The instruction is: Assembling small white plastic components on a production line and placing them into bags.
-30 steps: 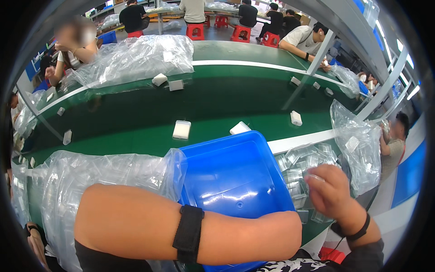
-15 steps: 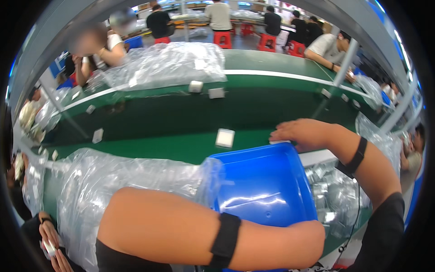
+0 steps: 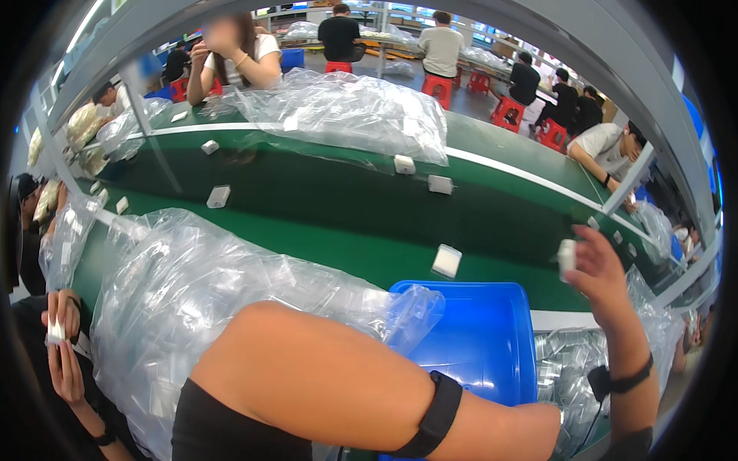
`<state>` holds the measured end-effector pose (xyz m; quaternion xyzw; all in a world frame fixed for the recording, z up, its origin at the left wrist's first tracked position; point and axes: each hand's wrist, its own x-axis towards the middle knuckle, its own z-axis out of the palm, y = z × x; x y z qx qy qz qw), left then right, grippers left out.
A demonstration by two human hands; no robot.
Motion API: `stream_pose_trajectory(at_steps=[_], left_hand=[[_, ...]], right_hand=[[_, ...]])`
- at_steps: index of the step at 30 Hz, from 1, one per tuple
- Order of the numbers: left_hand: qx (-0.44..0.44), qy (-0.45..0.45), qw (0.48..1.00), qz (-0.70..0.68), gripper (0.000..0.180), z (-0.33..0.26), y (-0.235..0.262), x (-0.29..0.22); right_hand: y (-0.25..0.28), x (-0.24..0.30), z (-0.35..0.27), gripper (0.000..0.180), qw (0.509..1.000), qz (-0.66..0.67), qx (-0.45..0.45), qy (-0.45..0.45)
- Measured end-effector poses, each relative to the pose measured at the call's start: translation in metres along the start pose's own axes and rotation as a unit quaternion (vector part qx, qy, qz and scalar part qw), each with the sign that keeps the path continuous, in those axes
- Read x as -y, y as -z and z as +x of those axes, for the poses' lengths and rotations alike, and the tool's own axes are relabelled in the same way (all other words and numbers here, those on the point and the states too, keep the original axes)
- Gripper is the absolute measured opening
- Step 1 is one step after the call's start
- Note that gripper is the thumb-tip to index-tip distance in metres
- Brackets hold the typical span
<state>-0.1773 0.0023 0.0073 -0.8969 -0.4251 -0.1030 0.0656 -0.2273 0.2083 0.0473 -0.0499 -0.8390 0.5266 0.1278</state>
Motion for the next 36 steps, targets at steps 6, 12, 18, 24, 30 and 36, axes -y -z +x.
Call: stream_pose_trajectory(at_steps=[6,12,18,24,30,36], left_hand=[[-0.108,0.006,0.994,-0.006,0.003,-0.016,0.011,-0.004],[-0.003,0.025,0.999,0.034,0.009,-0.023,0.018,0.0],[-0.003,0.039,0.999,0.019,0.015,-0.025,0.031,-0.005],[-0.061,0.066,0.995,-0.053,0.022,0.005,0.086,0.002],[-0.219,0.22,0.937,-0.157,0.045,0.079,0.133,-0.038],[-0.307,0.246,0.903,-0.175,0.038,0.126,0.108,-0.08]], right_hand=[[0.06,0.009,-0.115,0.075,0.892,0.443,-0.016,0.083],[0.094,-0.018,-0.209,0.044,0.869,0.452,-0.179,0.091],[0.108,0.003,-0.277,0.041,0.902,0.39,-0.159,0.101],[0.084,0.04,-0.3,0.06,0.907,0.314,-0.244,0.14],[0.067,0.078,-0.267,0.05,0.903,0.293,-0.18,0.258],[0.089,0.079,-0.277,0.043,0.895,0.27,-0.081,0.347]])
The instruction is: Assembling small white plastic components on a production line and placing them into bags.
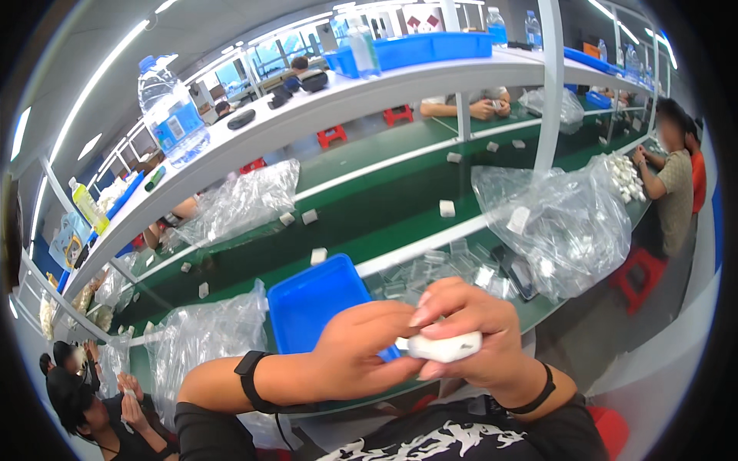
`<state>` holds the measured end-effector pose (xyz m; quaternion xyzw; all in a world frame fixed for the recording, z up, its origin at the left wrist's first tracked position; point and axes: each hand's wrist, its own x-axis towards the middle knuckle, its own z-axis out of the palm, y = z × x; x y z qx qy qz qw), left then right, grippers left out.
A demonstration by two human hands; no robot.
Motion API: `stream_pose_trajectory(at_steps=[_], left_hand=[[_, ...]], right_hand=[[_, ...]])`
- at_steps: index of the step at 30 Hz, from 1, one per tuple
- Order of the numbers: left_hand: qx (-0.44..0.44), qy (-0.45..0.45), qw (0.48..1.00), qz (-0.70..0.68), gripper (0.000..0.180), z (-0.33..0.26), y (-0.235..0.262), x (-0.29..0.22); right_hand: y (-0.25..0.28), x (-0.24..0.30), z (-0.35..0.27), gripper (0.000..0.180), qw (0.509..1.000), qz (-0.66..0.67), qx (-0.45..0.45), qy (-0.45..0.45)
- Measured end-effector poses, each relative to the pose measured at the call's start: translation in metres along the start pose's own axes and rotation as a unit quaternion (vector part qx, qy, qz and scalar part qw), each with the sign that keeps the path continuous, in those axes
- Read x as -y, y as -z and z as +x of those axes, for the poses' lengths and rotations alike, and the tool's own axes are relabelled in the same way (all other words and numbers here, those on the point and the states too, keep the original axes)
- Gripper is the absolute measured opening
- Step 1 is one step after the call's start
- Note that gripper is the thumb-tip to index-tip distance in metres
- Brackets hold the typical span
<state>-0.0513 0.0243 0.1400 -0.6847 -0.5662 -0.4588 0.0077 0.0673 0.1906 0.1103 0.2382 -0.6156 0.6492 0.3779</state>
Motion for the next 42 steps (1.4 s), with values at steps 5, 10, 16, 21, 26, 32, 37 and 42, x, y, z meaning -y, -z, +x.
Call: stream_pose_trajectory(at_steps=[5,10,16,21,26,32,37,42], left_hand=[[0.011,0.026,1.0,-0.003,0.045,-0.01,-0.035,-0.011],[-0.052,0.088,0.993,-0.063,0.043,-0.012,-0.079,-0.009],[-0.036,0.148,0.985,-0.079,0.046,0.022,-0.091,0.002],[0.075,0.27,0.938,0.205,0.038,-0.024,-0.062,0.034],[0.172,0.315,0.858,0.368,0.031,-0.051,-0.098,0.041],[0.171,0.256,0.844,0.438,0.023,-0.075,-0.116,0.079],[0.188,0.236,0.852,0.428,0.018,-0.073,-0.115,0.076],[0.046,0.211,0.933,0.287,0.023,-0.08,-0.105,0.071]], right_hand=[[0.031,0.005,-0.029,0.047,0.995,0.033,0.058,-0.069],[0.058,0.005,-0.047,0.048,0.985,0.073,0.072,-0.137],[0.085,0.02,-0.055,0.039,0.99,0.043,-0.071,-0.114],[0.135,0.048,-0.084,0.033,0.981,-0.083,-0.144,-0.099],[0.153,0.057,-0.103,0.031,0.97,-0.132,-0.174,-0.109],[0.132,0.04,-0.097,0.029,0.975,-0.147,-0.119,-0.119],[0.117,0.03,-0.088,0.024,0.971,-0.166,-0.054,-0.163],[0.103,0.009,-0.079,0.018,0.958,-0.241,0.078,-0.136]])
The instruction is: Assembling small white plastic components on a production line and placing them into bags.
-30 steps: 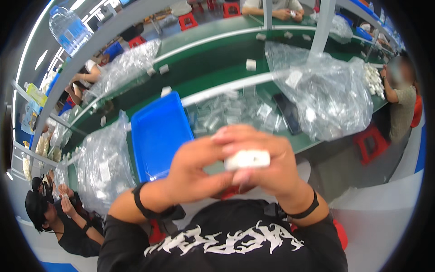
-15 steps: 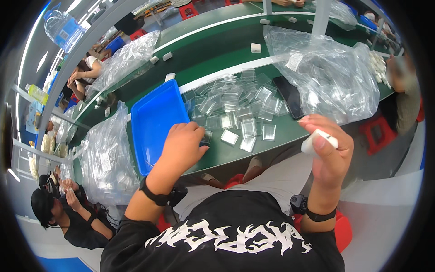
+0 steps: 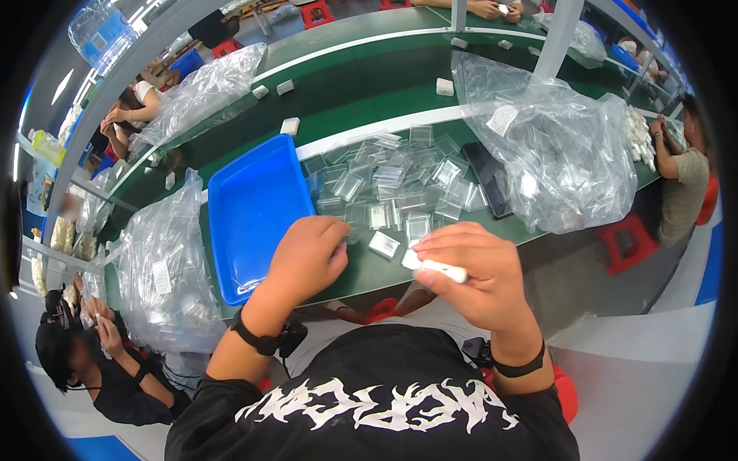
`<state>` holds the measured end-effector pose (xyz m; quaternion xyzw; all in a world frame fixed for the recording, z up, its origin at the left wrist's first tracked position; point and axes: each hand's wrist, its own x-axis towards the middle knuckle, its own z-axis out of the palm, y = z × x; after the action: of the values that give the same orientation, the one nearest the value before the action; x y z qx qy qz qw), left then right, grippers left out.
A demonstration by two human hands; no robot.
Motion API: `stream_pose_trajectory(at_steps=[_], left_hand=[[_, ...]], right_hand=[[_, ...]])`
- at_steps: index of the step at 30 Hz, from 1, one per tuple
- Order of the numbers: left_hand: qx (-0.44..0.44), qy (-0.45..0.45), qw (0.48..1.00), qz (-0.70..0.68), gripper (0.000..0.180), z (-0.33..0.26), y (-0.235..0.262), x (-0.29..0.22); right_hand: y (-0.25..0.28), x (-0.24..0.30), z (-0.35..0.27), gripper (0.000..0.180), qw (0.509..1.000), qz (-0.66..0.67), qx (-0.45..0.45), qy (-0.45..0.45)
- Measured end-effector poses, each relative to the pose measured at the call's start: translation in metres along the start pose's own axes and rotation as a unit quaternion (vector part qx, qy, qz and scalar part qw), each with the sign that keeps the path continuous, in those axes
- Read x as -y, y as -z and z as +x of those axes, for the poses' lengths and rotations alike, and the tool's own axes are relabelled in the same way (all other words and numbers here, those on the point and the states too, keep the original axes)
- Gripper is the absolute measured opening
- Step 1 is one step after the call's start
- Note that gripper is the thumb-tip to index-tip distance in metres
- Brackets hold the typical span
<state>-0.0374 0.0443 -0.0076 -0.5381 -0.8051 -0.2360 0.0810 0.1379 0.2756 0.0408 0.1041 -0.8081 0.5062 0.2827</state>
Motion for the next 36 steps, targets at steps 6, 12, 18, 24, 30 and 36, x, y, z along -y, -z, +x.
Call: stream_pose_trajectory(at_steps=[6,12,18,24,30,36], left_hand=[[-0.006,0.037,0.951,-0.308,0.03,-0.004,0.04,-0.017],[-0.016,-0.004,0.932,-0.362,0.037,-0.013,0.055,-0.022],[-0.073,-0.064,0.954,-0.284,0.04,-0.019,0.054,-0.01],[-0.084,-0.023,0.957,-0.278,0.038,-0.029,0.054,-0.01],[-0.079,-0.025,0.964,-0.253,0.037,-0.032,0.054,-0.009],[-0.081,-0.055,0.966,-0.24,0.045,-0.028,0.053,-0.01]], right_hand=[[-0.024,0.007,0.029,0.019,0.987,-0.141,0.062,0.041],[-0.044,0.019,0.052,0.023,0.979,-0.15,0.124,0.06],[-0.059,0.017,0.061,0.025,0.967,-0.184,0.162,0.075],[-0.071,0.014,0.067,0.027,0.958,-0.209,0.172,0.097],[-0.075,0.017,0.071,0.028,0.938,-0.251,0.206,0.12],[-0.076,0.012,0.068,0.036,0.916,-0.312,0.217,0.129]])
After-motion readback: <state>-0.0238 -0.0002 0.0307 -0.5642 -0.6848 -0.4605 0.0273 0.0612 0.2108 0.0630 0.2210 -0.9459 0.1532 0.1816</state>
